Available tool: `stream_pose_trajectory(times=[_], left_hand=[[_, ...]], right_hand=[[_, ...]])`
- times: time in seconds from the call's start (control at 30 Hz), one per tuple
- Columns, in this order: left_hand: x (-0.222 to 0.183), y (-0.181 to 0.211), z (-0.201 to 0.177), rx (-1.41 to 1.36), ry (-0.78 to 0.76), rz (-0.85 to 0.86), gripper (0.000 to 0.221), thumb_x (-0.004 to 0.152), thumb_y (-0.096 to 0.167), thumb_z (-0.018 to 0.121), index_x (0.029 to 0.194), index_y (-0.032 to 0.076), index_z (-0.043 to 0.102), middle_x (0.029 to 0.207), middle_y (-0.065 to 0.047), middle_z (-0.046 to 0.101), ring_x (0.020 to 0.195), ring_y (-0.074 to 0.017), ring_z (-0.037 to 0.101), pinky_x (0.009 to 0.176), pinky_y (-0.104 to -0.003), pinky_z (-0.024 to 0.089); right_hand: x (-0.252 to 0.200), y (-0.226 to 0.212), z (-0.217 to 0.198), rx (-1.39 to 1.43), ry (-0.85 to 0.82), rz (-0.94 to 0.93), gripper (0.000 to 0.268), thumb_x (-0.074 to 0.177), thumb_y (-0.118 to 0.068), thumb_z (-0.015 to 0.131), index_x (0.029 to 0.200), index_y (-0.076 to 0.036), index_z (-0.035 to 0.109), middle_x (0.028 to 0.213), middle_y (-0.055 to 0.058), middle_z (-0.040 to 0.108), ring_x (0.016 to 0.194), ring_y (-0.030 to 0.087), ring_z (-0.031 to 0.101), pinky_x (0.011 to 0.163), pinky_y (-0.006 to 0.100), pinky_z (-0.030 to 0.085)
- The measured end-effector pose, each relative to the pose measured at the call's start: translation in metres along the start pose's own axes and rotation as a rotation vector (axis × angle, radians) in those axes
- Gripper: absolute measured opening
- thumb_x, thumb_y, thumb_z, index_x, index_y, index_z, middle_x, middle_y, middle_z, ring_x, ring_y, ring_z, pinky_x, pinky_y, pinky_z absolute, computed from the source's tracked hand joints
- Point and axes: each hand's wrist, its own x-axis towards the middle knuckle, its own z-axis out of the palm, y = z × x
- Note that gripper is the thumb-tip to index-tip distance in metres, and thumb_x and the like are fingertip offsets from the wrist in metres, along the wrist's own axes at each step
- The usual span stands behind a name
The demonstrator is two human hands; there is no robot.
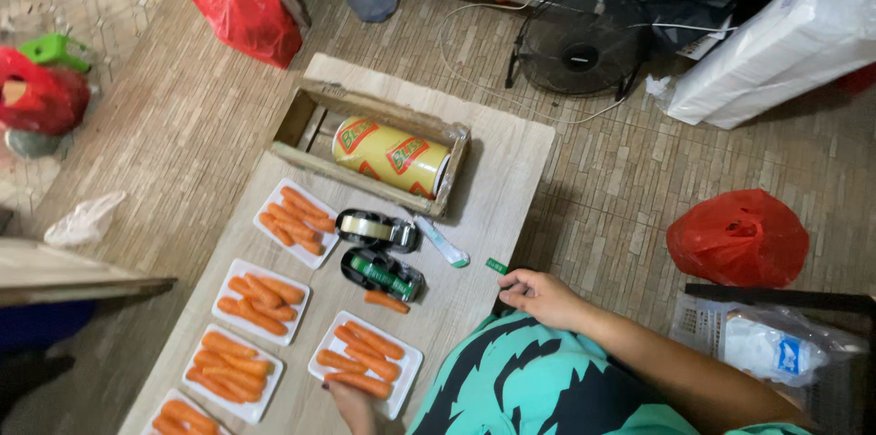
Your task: The person places trays of carrots on a table, wraps each tray in plastic film by hand, and secures the film using a knife.
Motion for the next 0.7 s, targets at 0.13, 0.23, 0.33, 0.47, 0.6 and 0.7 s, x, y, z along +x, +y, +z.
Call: stream_pose_trajectory(times=[0.13, 0.23, 0.33, 0.47, 0.6, 0.7], left_hand=[[0.012, 0.042, 0.073, 0.282, 0.053, -0.124, 0.041, 0.104, 0.007, 0.047, 0.133, -0.021, 0.055, 0.133, -0.041, 0.059, 0.136, -0.0457, 0.054, 0.118, -0.051, 0.043], [0.007, 0.054, 0.070, 0.329, 0.010, -0.140, 0.034, 0.103, 0.001, 0.048, 0.127, -0.016, 0.064, 0.125, -0.032, 0.069, 0.124, -0.0403, 0.064, 0.107, -0.047, 0.052], [-0.032, 0.067, 0.050, -0.616, 0.131, -0.722, 0.037, 0.103, 0.038, 0.053, 0.123, 0.007, 0.061, 0.100, -0.023, 0.069, 0.066, -0.0319, 0.073, 0.049, -0.042, 0.062], [-0.051, 0.065, 0.067, -0.838, 0.246, -0.835, 0.032, 0.104, 0.039, 0.055, 0.114, 0.011, 0.065, 0.083, -0.017, 0.071, 0.054, -0.0257, 0.069, 0.040, -0.036, 0.062], [-0.087, 0.072, 0.064, -0.883, 0.317, -0.831, 0.025, 0.102, 0.027, 0.059, 0.118, 0.010, 0.067, 0.080, -0.014, 0.069, 0.055, -0.0215, 0.067, 0.044, -0.032, 0.063], [-0.122, 0.080, 0.056, -0.924, 0.343, -0.856, 0.024, 0.101, 0.024, 0.057, 0.118, 0.010, 0.067, 0.084, -0.013, 0.069, 0.058, -0.0194, 0.067, 0.048, -0.029, 0.064]], right_hand=[[0.022, 0.035, 0.008, -0.017, -0.017, -0.097, 0.037, 0.088, -0.023, 0.080, 0.123, -0.012, 0.076, 0.096, 0.014, 0.079, 0.077, 0.019, 0.072, 0.073, 0.034, 0.060], [0.048, 0.042, -0.005, -0.190, 0.019, -0.241, 0.037, 0.090, -0.019, 0.079, 0.126, -0.009, 0.073, 0.099, 0.015, 0.076, 0.081, 0.022, 0.067, 0.075, 0.034, 0.055], [0.062, 0.020, 0.014, -0.510, 0.050, -0.363, 0.032, 0.092, -0.024, 0.079, 0.124, -0.022, 0.075, 0.098, 0.006, 0.078, 0.078, 0.019, 0.068, 0.068, 0.031, 0.053], [0.111, 0.019, 0.079, -0.718, -0.027, -0.614, 0.029, 0.091, -0.029, 0.080, 0.118, -0.022, 0.076, 0.096, 0.004, 0.078, 0.087, 0.024, 0.074, 0.074, 0.034, 0.058], [0.103, -0.005, 0.156, -1.012, -0.086, -0.968, 0.035, 0.093, -0.028, 0.072, 0.126, -0.016, 0.069, 0.103, 0.007, 0.073, 0.084, 0.025, 0.074, 0.068, 0.034, 0.061], [0.110, -0.008, 0.199, -1.319, 0.054, -1.227, 0.053, 0.091, -0.027, 0.069, 0.139, -0.006, 0.060, 0.119, 0.015, 0.065, 0.081, 0.027, 0.073, 0.061, 0.033, 0.063]])
